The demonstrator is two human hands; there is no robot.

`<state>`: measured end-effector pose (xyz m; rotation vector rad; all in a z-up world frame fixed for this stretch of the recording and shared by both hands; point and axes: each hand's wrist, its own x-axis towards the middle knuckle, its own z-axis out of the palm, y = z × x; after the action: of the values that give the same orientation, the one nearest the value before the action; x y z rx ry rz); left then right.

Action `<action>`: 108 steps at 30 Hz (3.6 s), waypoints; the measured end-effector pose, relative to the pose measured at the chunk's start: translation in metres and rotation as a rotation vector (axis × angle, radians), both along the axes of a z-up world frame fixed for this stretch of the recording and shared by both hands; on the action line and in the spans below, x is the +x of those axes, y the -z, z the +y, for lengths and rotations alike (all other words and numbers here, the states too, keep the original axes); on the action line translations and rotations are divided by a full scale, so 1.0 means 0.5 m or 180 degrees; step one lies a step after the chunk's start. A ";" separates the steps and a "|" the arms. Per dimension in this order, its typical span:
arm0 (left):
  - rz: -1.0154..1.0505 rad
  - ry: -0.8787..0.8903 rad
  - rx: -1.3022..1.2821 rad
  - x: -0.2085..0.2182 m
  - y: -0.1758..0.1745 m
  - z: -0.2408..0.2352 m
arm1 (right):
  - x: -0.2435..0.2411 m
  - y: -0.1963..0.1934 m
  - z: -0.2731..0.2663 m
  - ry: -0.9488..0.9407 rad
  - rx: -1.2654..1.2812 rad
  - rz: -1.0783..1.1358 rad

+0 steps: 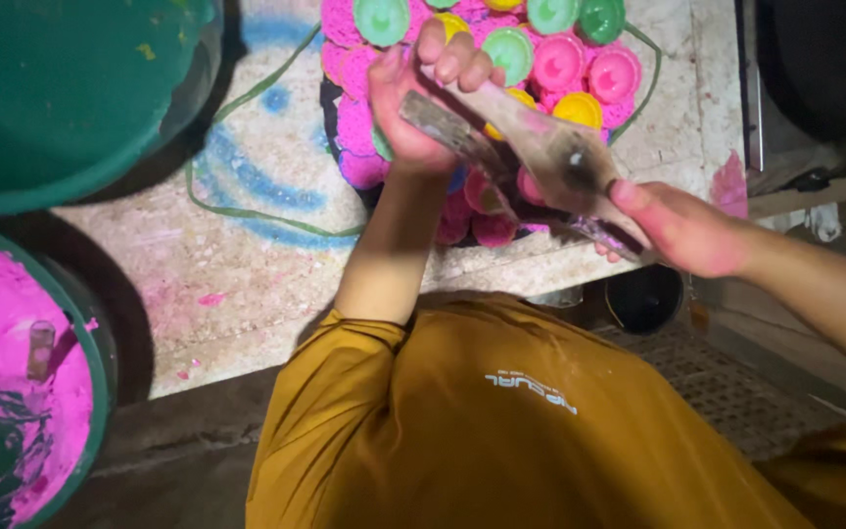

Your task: The person scoops pink paste into a handheld press, compresses it, and ejects a pink circular item into a basket. They then place small colored plastic caps onto the pink items in the basket.

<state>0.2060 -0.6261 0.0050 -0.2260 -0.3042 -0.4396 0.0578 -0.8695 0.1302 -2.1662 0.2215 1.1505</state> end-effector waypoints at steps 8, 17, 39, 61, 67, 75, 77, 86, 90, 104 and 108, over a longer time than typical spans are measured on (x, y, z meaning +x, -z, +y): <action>-0.0155 0.0096 -0.0314 0.021 0.024 -0.021 | 0.012 -0.041 0.052 0.0222 -0.0310 -0.0436; -0.0133 0.0134 -0.0117 0.020 0.020 0.013 | -0.004 -0.008 0.076 0.0479 0.0015 -0.0217; 0.0040 -0.0197 0.0331 0.050 0.014 -0.039 | 0.012 -0.011 0.042 0.0386 -0.0426 -0.0718; -0.0733 0.1196 0.4298 -0.062 0.158 0.022 | -0.012 0.035 -0.007 0.0903 0.0909 -0.1245; -0.3366 -0.1889 0.5403 -0.155 0.057 0.100 | -0.028 0.083 -0.042 0.1253 0.1226 -0.1615; -0.2902 -0.1743 0.6011 -0.110 -0.075 0.150 | -0.020 0.067 -0.055 0.0797 0.0846 -0.1445; -0.1490 -0.1074 0.4098 -0.073 -0.088 0.148 | 0.005 0.053 -0.020 0.0578 0.0882 -0.1053; 0.0560 -0.0512 0.0520 0.014 -0.052 0.101 | 0.154 -0.025 0.090 0.0015 0.0281 0.0011; 0.0614 -0.0787 0.0460 0.037 0.000 0.120 | 0.173 -0.009 0.124 -0.0554 -0.0640 -0.0623; 0.0627 -0.0968 0.0622 0.077 0.029 0.130 | 0.168 0.020 0.173 -0.0446 -0.0485 -0.1439; 0.0957 -0.0981 0.0781 0.062 0.038 0.128 | 0.156 0.030 0.166 -0.0293 -0.0438 -0.1080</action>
<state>0.2371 -0.5623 -0.0142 -0.0020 0.0129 -0.1314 0.1358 -0.7865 0.1150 -2.4743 0.0524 0.8167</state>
